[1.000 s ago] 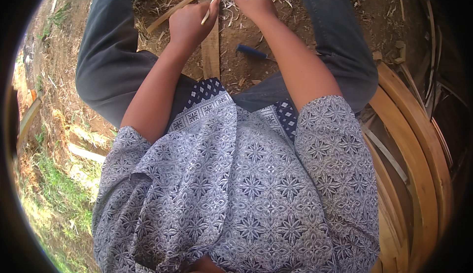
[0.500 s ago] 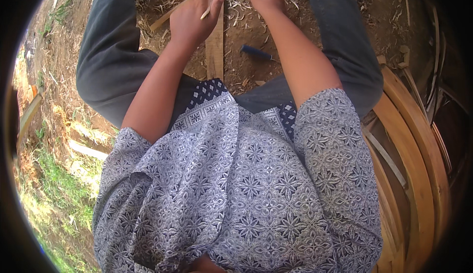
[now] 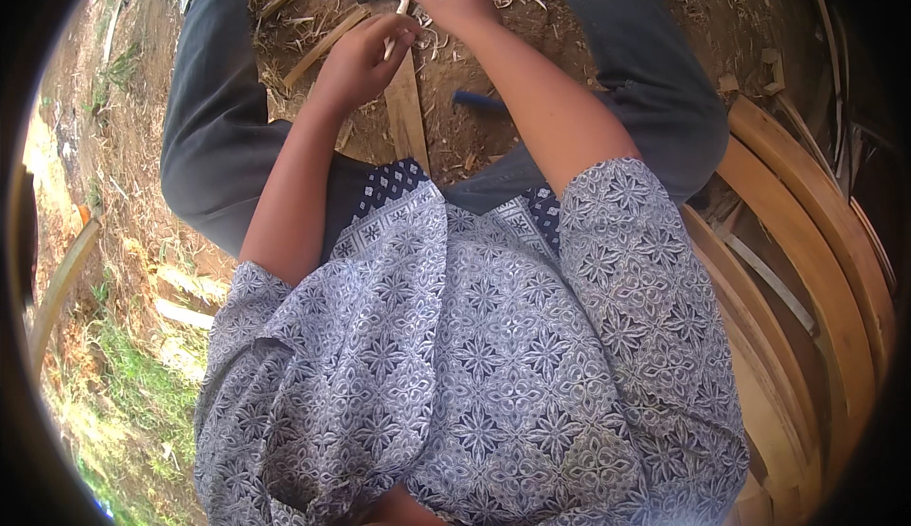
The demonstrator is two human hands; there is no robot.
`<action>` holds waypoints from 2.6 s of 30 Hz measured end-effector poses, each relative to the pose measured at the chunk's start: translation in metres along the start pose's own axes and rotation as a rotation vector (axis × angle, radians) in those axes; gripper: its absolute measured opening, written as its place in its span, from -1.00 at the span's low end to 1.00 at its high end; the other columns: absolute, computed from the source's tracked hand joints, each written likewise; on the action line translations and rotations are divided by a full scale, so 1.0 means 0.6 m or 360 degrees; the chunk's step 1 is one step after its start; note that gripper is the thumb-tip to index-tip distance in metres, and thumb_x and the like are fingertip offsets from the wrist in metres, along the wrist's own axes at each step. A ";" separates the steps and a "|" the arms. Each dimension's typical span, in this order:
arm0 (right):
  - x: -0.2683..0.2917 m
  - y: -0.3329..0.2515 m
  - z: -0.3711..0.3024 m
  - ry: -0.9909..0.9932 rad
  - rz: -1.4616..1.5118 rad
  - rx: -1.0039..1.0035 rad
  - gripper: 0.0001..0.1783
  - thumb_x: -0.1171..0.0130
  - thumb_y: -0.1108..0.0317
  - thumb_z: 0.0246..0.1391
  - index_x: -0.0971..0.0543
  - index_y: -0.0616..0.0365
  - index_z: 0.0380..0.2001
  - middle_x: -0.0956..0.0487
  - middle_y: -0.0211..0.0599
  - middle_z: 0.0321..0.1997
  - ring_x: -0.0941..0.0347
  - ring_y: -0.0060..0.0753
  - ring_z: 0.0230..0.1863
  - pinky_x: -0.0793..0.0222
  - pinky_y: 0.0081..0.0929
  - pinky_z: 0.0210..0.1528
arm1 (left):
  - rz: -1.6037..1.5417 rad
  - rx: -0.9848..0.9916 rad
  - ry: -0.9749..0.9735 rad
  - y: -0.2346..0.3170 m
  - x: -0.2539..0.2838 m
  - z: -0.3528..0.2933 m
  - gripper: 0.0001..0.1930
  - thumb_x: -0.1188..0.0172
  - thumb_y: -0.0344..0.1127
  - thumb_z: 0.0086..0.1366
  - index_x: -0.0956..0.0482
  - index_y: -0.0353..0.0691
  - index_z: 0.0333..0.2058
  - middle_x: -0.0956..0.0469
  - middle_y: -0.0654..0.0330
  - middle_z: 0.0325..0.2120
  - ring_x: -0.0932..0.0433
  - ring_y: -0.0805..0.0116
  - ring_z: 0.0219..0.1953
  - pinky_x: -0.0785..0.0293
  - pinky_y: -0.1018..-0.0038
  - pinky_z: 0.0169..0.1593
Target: The person sits on the ground and uses a knife to shave thin strips from a small piece of wood. They hold the wood in their left hand and the knife in their right, repeatedly scraping the blade along the wood to produce shavings.
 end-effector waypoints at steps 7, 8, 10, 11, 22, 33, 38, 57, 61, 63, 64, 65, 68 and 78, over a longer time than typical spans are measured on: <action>0.016 0.007 0.010 0.0017 -0.0138 0.0124 -0.35 -0.31 -0.39 0.05 -0.68 0.05 -0.29 -0.67 -0.31 -0.38 -0.62 -0.36 -0.32 -0.52 -0.32 -0.21 | 0.0205 -0.0060 0.0057 0.000 -0.012 -0.001 -0.87 -0.10 -0.23 0.49 -0.57 -0.10 -0.14 -0.58 0.11 -0.24 -0.60 -0.10 -0.26 -0.53 0.11 -0.22; 0.023 0.006 0.003 -0.0004 -0.0142 0.0143 -0.35 -0.32 -0.39 0.04 -0.67 0.06 -0.32 -0.66 -0.33 -0.41 -0.59 -0.40 -0.36 -0.50 -0.36 -0.26 | 0.0229 -0.0054 0.0049 -0.001 -0.014 -0.001 -0.87 -0.10 -0.23 0.49 -0.56 -0.10 -0.14 -0.57 0.11 -0.24 -0.60 -0.10 -0.26 -0.53 0.10 -0.23; 0.037 0.002 -0.015 -0.0084 -0.0178 0.0175 -0.35 -0.32 -0.39 0.05 -0.68 0.04 -0.31 -0.66 -0.34 -0.41 -0.59 -0.42 -0.36 -0.49 -0.37 -0.26 | 0.0275 -0.0051 0.0035 -0.003 -0.018 -0.003 -0.87 -0.09 -0.22 0.49 -0.54 -0.10 -0.14 -0.57 0.11 -0.24 -0.60 -0.10 -0.26 -0.53 0.09 -0.23; 0.043 0.000 -0.024 -0.0125 -0.0196 0.0191 -0.35 -0.31 -0.39 0.05 -0.68 0.04 -0.31 -0.66 -0.34 -0.41 -0.59 -0.42 -0.36 -0.49 -0.38 -0.27 | 0.0299 -0.0057 0.0023 -0.007 -0.018 -0.004 -0.87 -0.10 -0.22 0.49 -0.53 -0.10 -0.13 -0.56 0.11 -0.23 -0.60 -0.11 -0.25 -0.53 0.08 -0.23; 0.060 -0.006 -0.019 -0.0012 -0.0460 0.0109 -0.39 -0.28 -0.39 0.08 -0.66 -0.01 -0.33 -0.69 -0.30 -0.38 -0.65 -0.28 -0.32 -0.52 -0.26 -0.22 | 0.0344 -0.0129 0.0006 0.001 -0.023 -0.005 -0.92 -0.14 -0.28 0.43 -0.51 -0.03 -0.14 -0.57 0.18 -0.24 -0.61 -0.07 -0.28 -0.55 0.09 -0.28; 0.011 0.012 0.061 0.0358 -0.0590 -0.0349 -0.62 -0.20 -0.08 0.19 -0.67 -0.01 -0.24 -0.72 -0.10 -0.17 -0.66 -0.01 -0.09 -0.50 -0.08 0.03 | 0.0330 -0.0137 0.0060 0.006 -0.024 -0.001 -0.92 -0.16 -0.28 0.41 -0.52 -0.02 -0.15 -0.57 0.19 -0.26 -0.62 -0.03 -0.30 -0.56 0.11 -0.28; 0.034 0.021 0.021 0.0113 -0.0278 -0.0115 -0.48 -0.28 -0.24 0.11 -0.67 0.04 -0.31 -0.69 -0.17 -0.30 -0.64 -0.12 -0.20 -0.51 -0.18 -0.14 | 0.0354 -0.0110 0.0058 0.000 -0.025 -0.003 -0.91 -0.16 -0.26 0.42 -0.51 -0.02 -0.15 -0.57 0.19 -0.27 -0.62 -0.04 -0.31 -0.56 0.12 -0.29; 0.068 -0.043 0.000 -0.0052 -0.0363 -0.0123 -0.53 -0.33 -0.18 0.09 -0.72 0.01 -0.28 -0.73 -0.07 -0.25 -0.68 0.02 -0.16 -0.54 -0.09 -0.09 | 0.0340 -0.0042 0.0011 -0.001 -0.026 -0.005 -0.88 -0.12 -0.19 0.47 -0.52 -0.04 -0.13 -0.59 0.18 -0.22 -0.63 -0.04 -0.25 -0.56 0.11 -0.24; 0.041 0.009 0.031 0.0027 -0.0434 -0.0168 -0.45 -0.27 -0.32 0.10 -0.68 -0.02 -0.30 -0.70 -0.23 -0.32 -0.65 -0.18 -0.24 -0.52 -0.18 -0.16 | 0.0298 -0.0027 0.0063 0.004 -0.020 0.003 -0.86 -0.11 -0.17 0.48 -0.53 -0.05 -0.15 -0.60 0.18 -0.23 -0.63 -0.05 -0.26 -0.56 0.11 -0.25; 0.020 0.067 0.067 0.0133 -0.0543 -0.0140 -0.41 -0.25 -0.38 0.11 -0.65 -0.04 -0.31 -0.68 -0.31 -0.35 -0.64 -0.26 -0.28 -0.51 -0.21 -0.19 | 0.0329 -0.0069 0.0066 0.005 -0.022 0.001 -0.86 -0.10 -0.16 0.48 -0.53 -0.05 -0.15 -0.60 0.18 -0.24 -0.63 -0.05 -0.27 -0.56 0.10 -0.25; 0.014 0.088 0.072 0.0155 -0.0537 -0.0155 -0.40 -0.24 -0.39 0.10 -0.65 -0.05 -0.30 -0.68 -0.30 -0.34 -0.64 -0.24 -0.27 -0.51 -0.20 -0.17 | 0.0316 -0.0049 0.0070 0.009 -0.022 -0.002 -0.88 -0.13 -0.20 0.46 -0.53 -0.05 -0.15 -0.60 0.18 -0.24 -0.63 -0.05 -0.26 -0.56 0.10 -0.25; 0.013 0.107 0.081 0.0180 -0.0530 -0.0172 -0.40 -0.24 -0.40 0.10 -0.65 -0.05 -0.30 -0.69 -0.28 -0.34 -0.64 -0.22 -0.25 -0.52 -0.18 -0.16 | 0.0321 -0.0061 0.0052 0.009 -0.019 0.002 -0.89 -0.13 -0.21 0.45 -0.53 -0.05 -0.15 -0.60 0.18 -0.24 -0.63 -0.05 -0.26 -0.56 0.10 -0.25; 0.021 0.093 0.062 0.0119 -0.0351 -0.0076 -0.36 -0.27 -0.41 0.07 -0.64 0.02 -0.32 -0.66 -0.32 -0.39 -0.60 -0.33 -0.32 -0.49 -0.28 -0.22 | 0.0317 -0.0057 0.0024 0.006 -0.014 -0.001 -0.90 -0.16 -0.25 0.42 -0.53 -0.05 -0.15 -0.60 0.19 -0.23 -0.63 -0.05 -0.26 -0.56 0.10 -0.26; 0.067 -0.006 0.011 -0.0105 -0.0517 0.0125 -0.36 -0.28 -0.40 0.09 -0.65 0.04 -0.35 -0.62 -0.36 -0.47 -0.58 -0.36 -0.40 -0.47 -0.31 -0.28 | 0.0423 -0.0108 -0.0022 0.003 -0.026 0.002 -0.88 -0.17 -0.26 0.40 -0.51 -0.03 -0.12 -0.57 0.20 -0.25 -0.64 -0.01 -0.26 -0.56 0.12 -0.26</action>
Point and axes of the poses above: each hand's wrist, its own z-axis towards the middle knuckle, its own x-axis out of the back of the hand, y = z × x, the point moved 1 cm from there along z, towards the middle knuckle
